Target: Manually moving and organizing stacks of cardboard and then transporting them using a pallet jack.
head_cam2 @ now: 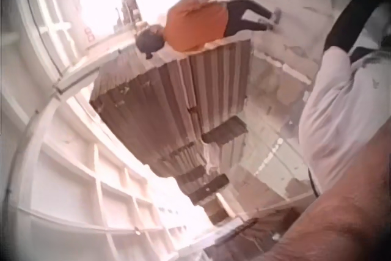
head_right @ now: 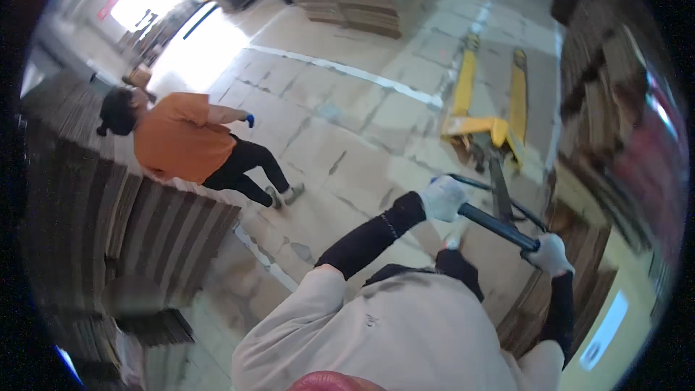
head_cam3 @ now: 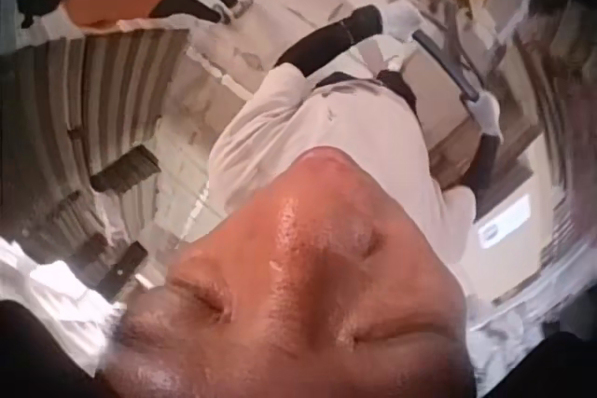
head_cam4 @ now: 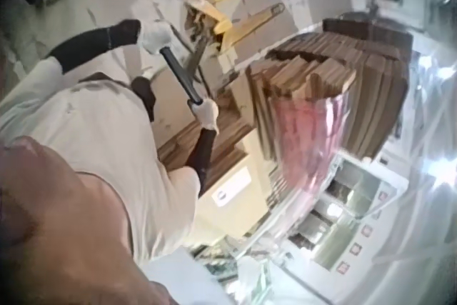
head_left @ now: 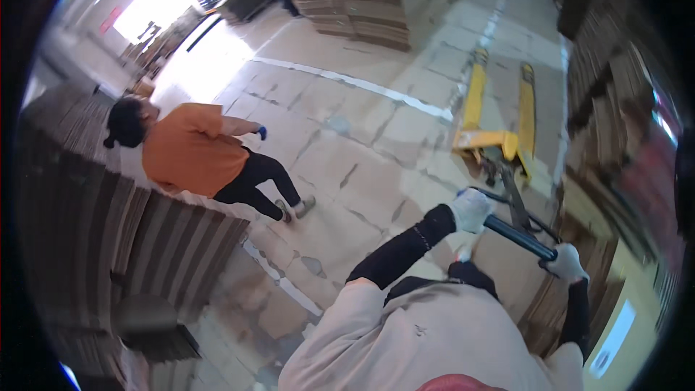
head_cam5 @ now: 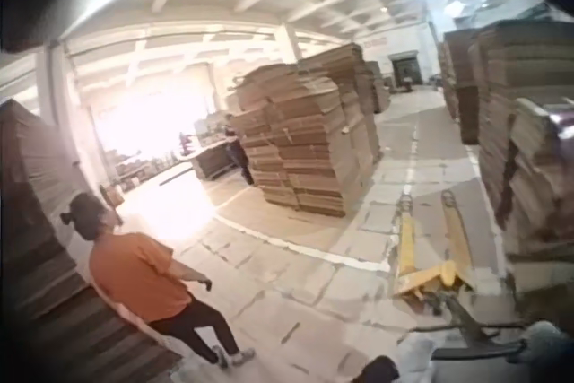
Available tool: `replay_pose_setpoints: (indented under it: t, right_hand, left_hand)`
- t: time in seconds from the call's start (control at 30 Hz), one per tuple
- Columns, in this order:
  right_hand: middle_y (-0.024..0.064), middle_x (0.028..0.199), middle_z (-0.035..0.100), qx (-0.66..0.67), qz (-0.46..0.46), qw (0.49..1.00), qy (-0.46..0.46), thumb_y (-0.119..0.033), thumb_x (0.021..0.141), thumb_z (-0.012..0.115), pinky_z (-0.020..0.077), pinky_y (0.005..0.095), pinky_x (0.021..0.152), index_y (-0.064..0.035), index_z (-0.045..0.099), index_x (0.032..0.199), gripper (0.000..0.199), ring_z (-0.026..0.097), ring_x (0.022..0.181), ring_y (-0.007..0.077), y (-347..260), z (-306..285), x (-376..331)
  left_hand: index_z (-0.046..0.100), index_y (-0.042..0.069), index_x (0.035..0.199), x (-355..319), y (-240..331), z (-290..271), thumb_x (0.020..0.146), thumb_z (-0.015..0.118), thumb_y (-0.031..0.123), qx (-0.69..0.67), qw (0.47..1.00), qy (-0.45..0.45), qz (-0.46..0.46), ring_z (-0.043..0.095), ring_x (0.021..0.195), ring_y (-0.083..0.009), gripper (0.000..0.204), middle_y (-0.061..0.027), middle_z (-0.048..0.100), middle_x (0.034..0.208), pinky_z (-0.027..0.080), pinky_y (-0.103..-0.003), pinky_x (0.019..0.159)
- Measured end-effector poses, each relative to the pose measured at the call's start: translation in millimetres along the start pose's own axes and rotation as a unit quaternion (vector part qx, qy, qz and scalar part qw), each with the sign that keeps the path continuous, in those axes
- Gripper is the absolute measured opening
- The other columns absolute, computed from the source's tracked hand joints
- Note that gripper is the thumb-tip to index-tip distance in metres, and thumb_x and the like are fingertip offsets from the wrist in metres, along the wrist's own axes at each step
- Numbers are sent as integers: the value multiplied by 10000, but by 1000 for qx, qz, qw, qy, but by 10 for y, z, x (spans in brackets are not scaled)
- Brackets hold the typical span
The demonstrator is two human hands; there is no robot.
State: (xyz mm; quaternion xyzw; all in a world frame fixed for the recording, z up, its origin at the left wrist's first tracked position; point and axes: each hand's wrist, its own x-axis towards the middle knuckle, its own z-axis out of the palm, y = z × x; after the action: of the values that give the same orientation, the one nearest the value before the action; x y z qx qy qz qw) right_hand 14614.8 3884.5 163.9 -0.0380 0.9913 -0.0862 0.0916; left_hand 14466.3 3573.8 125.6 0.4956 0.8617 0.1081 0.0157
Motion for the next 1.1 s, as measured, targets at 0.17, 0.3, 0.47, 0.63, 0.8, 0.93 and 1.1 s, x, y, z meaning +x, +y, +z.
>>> replay_pose_setpoints:
  t: [0.17,0.3,0.47,0.63,0.8,0.93,1.1]
  right_hand:
    - [149,604,589,25,77,997,16,-368,609,688,470,407,578,-70,631,599,304,591,601,330,-845,664,-492]
    - [149,600,587,11,91,995,27,-335,628,685,476,401,571,-82,630,581,263,592,598,330,-1152,634,-809]
    - [138,531,497,11,51,990,129,-368,577,723,374,440,503,-89,490,514,369,501,531,353,-1242,246,-1122]
    - [115,562,483,78,56,980,177,-250,531,734,357,395,517,-73,509,591,293,490,544,328,-1183,-344,-1403]
    - [89,652,470,126,68,963,228,-175,525,750,358,371,646,-47,500,690,326,476,666,279,-813,-857,-1122]
    - [103,804,526,49,12,951,305,-70,492,729,385,373,769,-45,542,861,414,504,816,296,-370,-1147,-798]
    - [134,728,543,42,-45,928,367,-130,564,723,428,369,635,-35,563,791,293,539,682,332,-414,-1561,-457]
  left_hand:
    - [626,91,617,-888,54,259,576,627,278,-76,997,-25,12,609,605,-294,192,-127,593,602,472,-405,567]
    - [627,91,628,-1140,126,343,581,643,294,-77,996,-39,26,603,583,-291,209,-124,586,582,463,-408,546]
    - [631,140,660,-1377,469,-220,607,651,320,-112,993,-30,24,568,515,-275,188,-83,560,543,434,-353,472]
    - [563,106,701,-1180,588,-602,558,715,317,-184,947,214,154,538,583,-252,296,-58,529,630,418,-386,526]
    - [543,98,685,-740,548,-1161,563,736,380,-202,912,335,125,528,556,-273,363,-77,519,610,407,-390,511]
    - [535,86,651,-260,422,-1526,596,739,413,-187,900,386,80,539,516,-297,389,-95,512,551,408,-386,478]
    - [549,87,579,134,342,-1713,650,717,385,-172,903,394,-13,541,483,-301,349,-116,526,518,420,-392,474]
